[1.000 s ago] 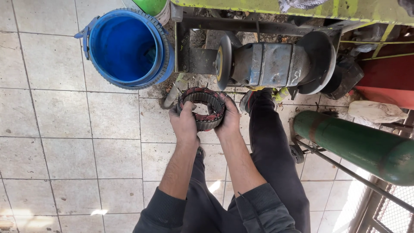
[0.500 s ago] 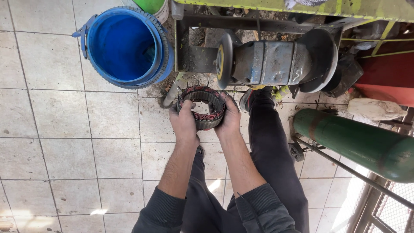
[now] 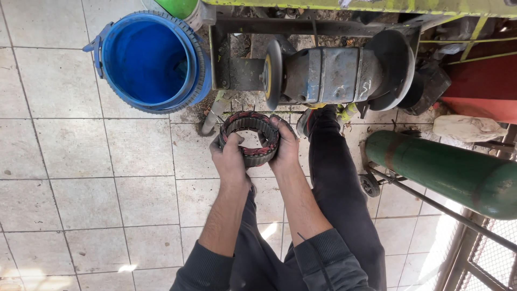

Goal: Inspecting and wiping a motor stator in a mechanical workshop.

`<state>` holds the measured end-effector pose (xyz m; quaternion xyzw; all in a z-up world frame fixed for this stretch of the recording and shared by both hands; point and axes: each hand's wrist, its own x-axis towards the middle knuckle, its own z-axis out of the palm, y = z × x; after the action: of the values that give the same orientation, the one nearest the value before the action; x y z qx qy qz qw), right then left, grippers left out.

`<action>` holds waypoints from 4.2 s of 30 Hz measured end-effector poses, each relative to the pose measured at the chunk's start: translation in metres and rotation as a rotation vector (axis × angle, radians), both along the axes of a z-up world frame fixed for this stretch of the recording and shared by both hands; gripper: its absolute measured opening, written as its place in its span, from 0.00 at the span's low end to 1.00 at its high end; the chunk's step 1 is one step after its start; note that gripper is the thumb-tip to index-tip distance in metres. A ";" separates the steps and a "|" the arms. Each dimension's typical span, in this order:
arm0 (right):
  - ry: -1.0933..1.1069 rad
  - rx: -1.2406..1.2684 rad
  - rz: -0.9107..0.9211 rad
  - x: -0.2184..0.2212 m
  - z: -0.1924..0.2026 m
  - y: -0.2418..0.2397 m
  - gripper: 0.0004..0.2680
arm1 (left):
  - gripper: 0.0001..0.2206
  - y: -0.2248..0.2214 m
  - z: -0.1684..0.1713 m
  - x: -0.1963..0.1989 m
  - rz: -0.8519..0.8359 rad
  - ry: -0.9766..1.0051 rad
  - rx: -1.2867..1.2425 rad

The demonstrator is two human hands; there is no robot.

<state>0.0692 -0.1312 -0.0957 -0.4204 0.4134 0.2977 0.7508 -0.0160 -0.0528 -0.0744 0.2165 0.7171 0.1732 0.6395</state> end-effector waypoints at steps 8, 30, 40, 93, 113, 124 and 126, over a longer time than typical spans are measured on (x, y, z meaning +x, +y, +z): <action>-0.036 -0.182 0.314 0.004 0.063 0.007 0.16 | 0.29 -0.016 0.022 -0.012 0.137 -0.109 -0.092; -0.098 -0.478 0.293 0.012 0.056 -0.005 0.26 | 0.16 -0.009 0.008 0.035 -0.602 -0.168 0.054; -0.174 -0.557 0.325 0.020 0.040 -0.009 0.21 | 0.15 -0.008 -0.003 0.049 -0.477 -0.224 0.000; -0.119 -0.590 0.279 0.032 0.054 0.007 0.22 | 0.15 -0.011 0.008 0.064 -0.467 -0.210 0.108; -0.052 -0.424 0.297 -0.024 0.072 0.021 0.14 | 0.12 0.003 0.032 0.006 -0.868 -0.043 0.644; -0.007 -0.341 0.293 -0.028 0.081 0.020 0.13 | 0.16 0.003 0.029 -0.013 -0.806 -0.022 0.305; 0.002 -0.340 0.281 -0.027 0.082 0.020 0.14 | 0.14 0.003 0.050 -0.014 -0.725 -0.039 0.298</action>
<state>0.0426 -0.1114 -0.0136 -0.5941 0.3955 0.3259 0.6200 -0.0299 -0.0503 -0.0244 0.5429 0.5487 0.0423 0.6343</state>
